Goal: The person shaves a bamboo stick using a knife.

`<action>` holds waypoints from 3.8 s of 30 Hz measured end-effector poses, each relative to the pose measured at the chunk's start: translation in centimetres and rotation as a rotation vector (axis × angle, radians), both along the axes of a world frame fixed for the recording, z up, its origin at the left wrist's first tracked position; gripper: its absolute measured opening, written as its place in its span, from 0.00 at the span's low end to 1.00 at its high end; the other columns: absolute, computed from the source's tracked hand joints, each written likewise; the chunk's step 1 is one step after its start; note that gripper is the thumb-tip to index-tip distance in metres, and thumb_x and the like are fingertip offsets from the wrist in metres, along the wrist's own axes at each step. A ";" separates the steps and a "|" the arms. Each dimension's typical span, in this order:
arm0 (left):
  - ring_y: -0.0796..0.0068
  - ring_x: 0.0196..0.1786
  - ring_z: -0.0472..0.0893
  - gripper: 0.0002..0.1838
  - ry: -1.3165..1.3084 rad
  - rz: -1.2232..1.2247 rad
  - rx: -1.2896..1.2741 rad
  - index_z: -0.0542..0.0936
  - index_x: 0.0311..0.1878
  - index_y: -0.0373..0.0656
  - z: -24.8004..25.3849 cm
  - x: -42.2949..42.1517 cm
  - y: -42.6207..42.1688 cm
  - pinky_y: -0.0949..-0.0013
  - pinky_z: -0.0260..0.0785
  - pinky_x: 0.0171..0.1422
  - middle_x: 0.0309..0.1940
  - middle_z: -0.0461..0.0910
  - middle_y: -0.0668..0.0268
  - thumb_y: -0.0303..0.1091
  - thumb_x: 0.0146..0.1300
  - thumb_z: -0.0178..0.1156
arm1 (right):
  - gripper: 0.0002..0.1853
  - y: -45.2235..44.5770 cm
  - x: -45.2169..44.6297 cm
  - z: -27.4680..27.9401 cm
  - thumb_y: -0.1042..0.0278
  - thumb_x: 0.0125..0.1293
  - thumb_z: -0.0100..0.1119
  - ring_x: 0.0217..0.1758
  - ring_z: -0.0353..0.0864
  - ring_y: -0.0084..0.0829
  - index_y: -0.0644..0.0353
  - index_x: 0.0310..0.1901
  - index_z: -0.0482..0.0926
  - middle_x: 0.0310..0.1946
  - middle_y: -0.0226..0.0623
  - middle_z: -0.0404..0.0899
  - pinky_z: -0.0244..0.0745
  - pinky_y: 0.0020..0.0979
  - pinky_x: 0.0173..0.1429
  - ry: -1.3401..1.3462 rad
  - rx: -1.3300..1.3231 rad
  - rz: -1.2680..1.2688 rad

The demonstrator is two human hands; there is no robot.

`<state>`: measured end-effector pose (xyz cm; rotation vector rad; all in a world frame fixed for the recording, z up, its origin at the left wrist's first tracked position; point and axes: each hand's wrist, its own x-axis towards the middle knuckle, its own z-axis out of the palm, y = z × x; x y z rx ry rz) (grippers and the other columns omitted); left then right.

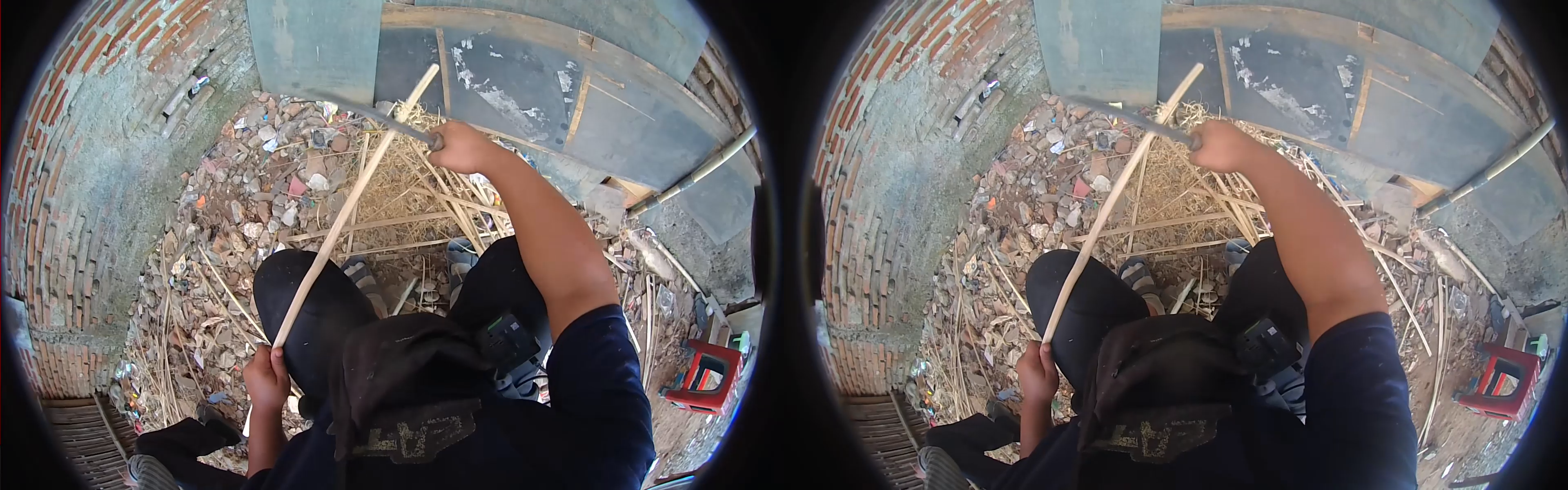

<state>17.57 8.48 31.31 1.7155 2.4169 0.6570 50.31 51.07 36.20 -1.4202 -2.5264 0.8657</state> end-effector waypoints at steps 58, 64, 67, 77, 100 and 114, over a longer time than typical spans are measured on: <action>0.57 0.17 0.72 0.21 -0.045 -0.019 -0.051 0.71 0.29 0.38 0.0 -1.5 0.4 0.56 0.62 0.26 0.15 0.70 0.55 0.41 0.80 0.52 | 0.14 0.7 0.1 -2.3 0.64 0.57 0.61 0.34 0.85 0.46 0.65 0.38 0.86 0.30 0.51 0.85 0.78 0.45 0.44 0.040 0.035 0.032; 0.53 0.18 0.73 0.21 -0.076 -0.031 -0.019 0.71 0.29 0.38 -1.4 -1.6 -0.8 0.54 0.62 0.26 0.15 0.71 0.53 0.41 0.79 0.53 | 0.15 0.4 0.2 -2.1 0.63 0.58 0.62 0.35 0.85 0.47 0.66 0.40 0.85 0.33 0.52 0.85 0.78 0.47 0.46 0.067 -0.075 0.063; 0.41 0.21 0.75 0.21 -0.066 0.000 -0.049 0.71 0.28 0.39 0.1 -1.4 0.5 0.50 0.62 0.26 0.16 0.73 0.49 0.41 0.77 0.55 | 0.16 2.5 1.2 -3.5 0.62 0.57 0.64 0.36 0.85 0.48 0.64 0.42 0.85 0.34 0.50 0.86 0.79 0.46 0.47 0.017 0.051 -0.020; 0.46 0.19 0.74 0.21 -0.122 -0.005 -0.055 0.71 0.28 0.39 0.2 -1.2 0.6 0.53 0.62 0.26 0.15 0.71 0.51 0.42 0.78 0.54 | 0.14 3.4 1.7 -4.8 0.62 0.57 0.62 0.33 0.83 0.45 0.67 0.37 0.84 0.28 0.47 0.83 0.78 0.46 0.44 0.170 -0.189 -0.150; 0.74 0.19 0.69 0.23 -0.200 -0.047 -0.061 0.69 0.28 0.38 -0.4 -1.6 0.3 0.63 0.61 0.26 0.14 0.69 0.62 0.42 0.82 0.50 | 0.15 2.3 2.0 -2.9 0.62 0.57 0.63 0.36 0.85 0.46 0.66 0.38 0.84 0.31 0.50 0.84 0.79 0.47 0.45 0.175 -0.035 -0.096; 0.56 0.16 0.72 0.22 -0.156 -0.024 -0.019 0.71 0.27 0.40 0.0 -1.4 0.5 0.57 0.61 0.24 0.14 0.70 0.55 0.42 0.78 0.54 | 0.13 3.0 2.9 -2.7 0.65 0.58 0.59 0.36 0.85 0.39 0.65 0.40 0.84 0.28 0.47 0.82 0.79 0.42 0.46 0.239 -0.043 -0.204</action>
